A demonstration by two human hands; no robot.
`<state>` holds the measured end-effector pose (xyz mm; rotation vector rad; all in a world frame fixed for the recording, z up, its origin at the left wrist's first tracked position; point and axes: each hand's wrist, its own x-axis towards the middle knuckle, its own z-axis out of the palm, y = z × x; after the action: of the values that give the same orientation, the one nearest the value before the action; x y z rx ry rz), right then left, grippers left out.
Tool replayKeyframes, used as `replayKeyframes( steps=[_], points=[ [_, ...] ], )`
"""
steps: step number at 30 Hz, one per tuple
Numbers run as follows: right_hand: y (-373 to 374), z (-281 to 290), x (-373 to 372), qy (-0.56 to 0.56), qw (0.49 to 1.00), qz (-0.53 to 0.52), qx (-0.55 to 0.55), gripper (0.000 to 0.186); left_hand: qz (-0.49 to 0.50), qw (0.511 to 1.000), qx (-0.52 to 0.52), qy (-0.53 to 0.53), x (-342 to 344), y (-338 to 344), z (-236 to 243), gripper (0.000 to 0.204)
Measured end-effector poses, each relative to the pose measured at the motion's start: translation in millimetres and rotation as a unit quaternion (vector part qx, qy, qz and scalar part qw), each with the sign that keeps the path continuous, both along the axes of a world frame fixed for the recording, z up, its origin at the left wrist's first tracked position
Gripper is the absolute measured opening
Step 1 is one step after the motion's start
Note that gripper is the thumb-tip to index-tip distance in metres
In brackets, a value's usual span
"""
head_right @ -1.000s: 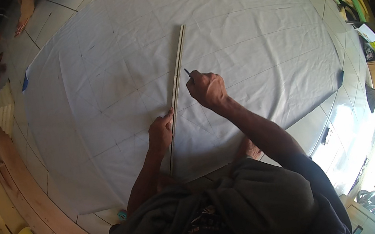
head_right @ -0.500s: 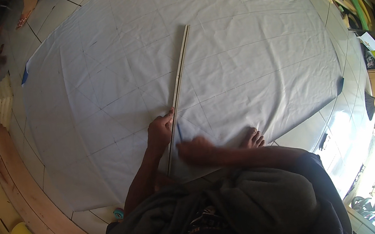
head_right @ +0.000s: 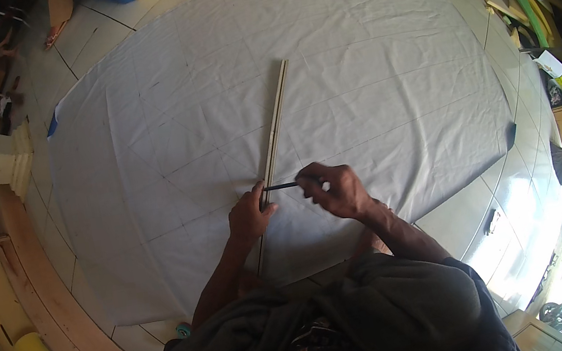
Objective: The person measures and marks a large piece of white fabric on the floor using a tape measure, a long straight edge, and a pen. They repeatedly align the straight edge and draw lines to create a grid pattern on the fabric.
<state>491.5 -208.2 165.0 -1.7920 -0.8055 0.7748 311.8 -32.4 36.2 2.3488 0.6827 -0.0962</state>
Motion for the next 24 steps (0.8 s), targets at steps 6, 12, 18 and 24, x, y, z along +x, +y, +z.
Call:
replayKeyframes(
  steps=[6,12,18,24],
  points=[
    [-13,-10,2,-0.052,0.991,-0.112,0.046,0.039,0.047,0.998,0.001,-0.034,19,35,14,0.050],
    [1,-38,-31,0.095,0.989,0.054,-0.100,0.037,0.119,0.989,0.044,-0.073,58,94,60,0.047],
    [35,-63,-93,0.159,0.962,0.178,-0.134,0.065,0.159,0.960,0.098,-0.206,125,122,157,0.042],
    [39,-65,-52,0.186,0.982,0.017,0.012,0.036,0.136,0.936,-0.072,-0.316,103,124,163,0.044]
  ],
)
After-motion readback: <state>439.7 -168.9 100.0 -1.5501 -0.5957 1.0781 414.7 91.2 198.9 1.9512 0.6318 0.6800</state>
